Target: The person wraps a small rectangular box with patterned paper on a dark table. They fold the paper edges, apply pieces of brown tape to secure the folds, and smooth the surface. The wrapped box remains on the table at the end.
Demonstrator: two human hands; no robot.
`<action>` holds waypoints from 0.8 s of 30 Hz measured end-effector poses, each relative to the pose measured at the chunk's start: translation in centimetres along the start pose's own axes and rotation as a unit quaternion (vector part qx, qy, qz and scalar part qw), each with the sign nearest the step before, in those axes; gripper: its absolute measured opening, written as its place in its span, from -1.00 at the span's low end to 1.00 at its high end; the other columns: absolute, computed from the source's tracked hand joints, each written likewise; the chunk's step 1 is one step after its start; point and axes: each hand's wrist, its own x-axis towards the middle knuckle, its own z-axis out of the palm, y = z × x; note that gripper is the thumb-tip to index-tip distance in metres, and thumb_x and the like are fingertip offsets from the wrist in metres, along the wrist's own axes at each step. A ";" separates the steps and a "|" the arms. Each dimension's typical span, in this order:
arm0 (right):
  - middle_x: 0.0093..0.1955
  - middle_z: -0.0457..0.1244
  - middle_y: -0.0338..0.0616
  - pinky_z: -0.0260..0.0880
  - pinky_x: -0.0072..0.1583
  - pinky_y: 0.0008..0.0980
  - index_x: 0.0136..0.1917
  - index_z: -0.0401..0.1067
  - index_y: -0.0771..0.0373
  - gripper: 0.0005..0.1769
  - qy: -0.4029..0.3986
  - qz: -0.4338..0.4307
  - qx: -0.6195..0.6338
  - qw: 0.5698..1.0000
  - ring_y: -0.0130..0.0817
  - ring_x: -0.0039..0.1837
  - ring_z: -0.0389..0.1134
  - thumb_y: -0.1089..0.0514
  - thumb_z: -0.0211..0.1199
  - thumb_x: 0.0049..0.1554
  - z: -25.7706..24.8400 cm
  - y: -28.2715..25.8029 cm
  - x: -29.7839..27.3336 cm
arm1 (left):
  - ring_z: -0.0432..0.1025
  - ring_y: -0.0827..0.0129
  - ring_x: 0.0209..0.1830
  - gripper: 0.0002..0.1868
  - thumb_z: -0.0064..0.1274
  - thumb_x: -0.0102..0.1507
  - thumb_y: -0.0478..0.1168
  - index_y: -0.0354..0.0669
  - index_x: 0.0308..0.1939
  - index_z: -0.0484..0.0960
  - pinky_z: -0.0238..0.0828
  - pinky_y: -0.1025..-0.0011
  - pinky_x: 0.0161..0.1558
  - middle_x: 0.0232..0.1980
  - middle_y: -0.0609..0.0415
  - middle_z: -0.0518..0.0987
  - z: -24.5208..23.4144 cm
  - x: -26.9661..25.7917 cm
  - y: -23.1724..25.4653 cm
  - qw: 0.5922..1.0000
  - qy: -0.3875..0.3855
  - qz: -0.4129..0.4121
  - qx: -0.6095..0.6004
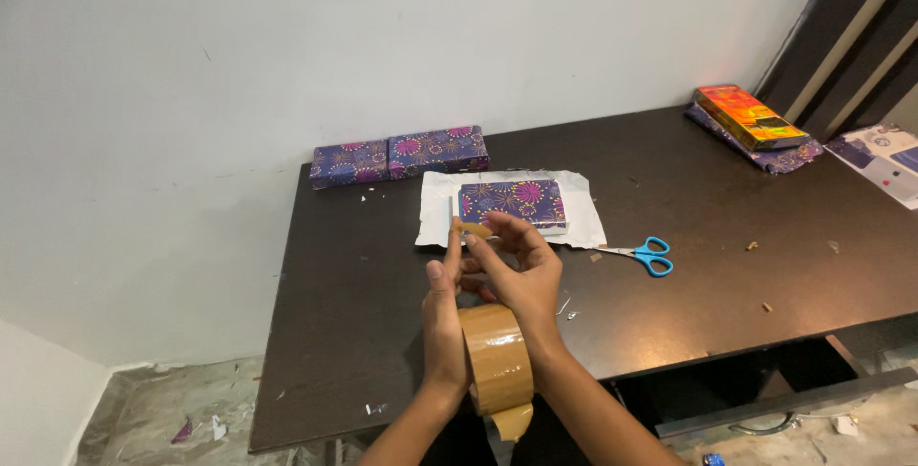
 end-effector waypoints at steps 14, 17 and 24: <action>-0.09 0.44 -0.16 0.45 -0.02 -0.57 0.02 0.59 0.34 -0.84 0.152 -0.043 -0.059 0.986 -0.58 -0.07 0.42 0.23 0.31 0.20 0.2 -0.4 -1.1 | 0.48 0.37 -0.48 -0.11 -0.65 0.32 0.35 -0.14 0.57 0.00 0.42 0.37 -0.29 -0.50 0.02 0.58 -0.5 0.7 0.1 0.990 0.078 -0.109 0.046; -0.07 0.40 -0.16 0.39 -0.03 -0.54 0.06 0.59 0.34 -0.82 0.171 -0.058 -0.053 0.982 -0.56 -0.06 0.36 0.23 0.33 0.22 -1.4 -0.7 -0.3 | 0.59 0.28 -0.46 -0.08 -0.69 0.28 0.40 -0.08 0.52 0.11 0.53 0.35 -0.17 -0.52 -0.01 0.61 -2.7 2.7 0.0 0.973 0.120 -0.131 0.149; -0.07 0.44 -0.17 0.37 -0.06 -0.54 0.08 0.60 0.34 -0.77 0.083 -0.046 -0.182 0.979 -0.57 -0.07 0.38 0.19 0.33 0.18 -7.8 -2.0 3.2 | 0.53 -0.08 0.07 -0.13 -0.58 0.39 0.47 -0.12 0.00 0.66 0.37 -0.10 0.14 -0.19 -0.05 0.68 -10.8 8.5 1.0 0.838 0.070 -0.152 0.519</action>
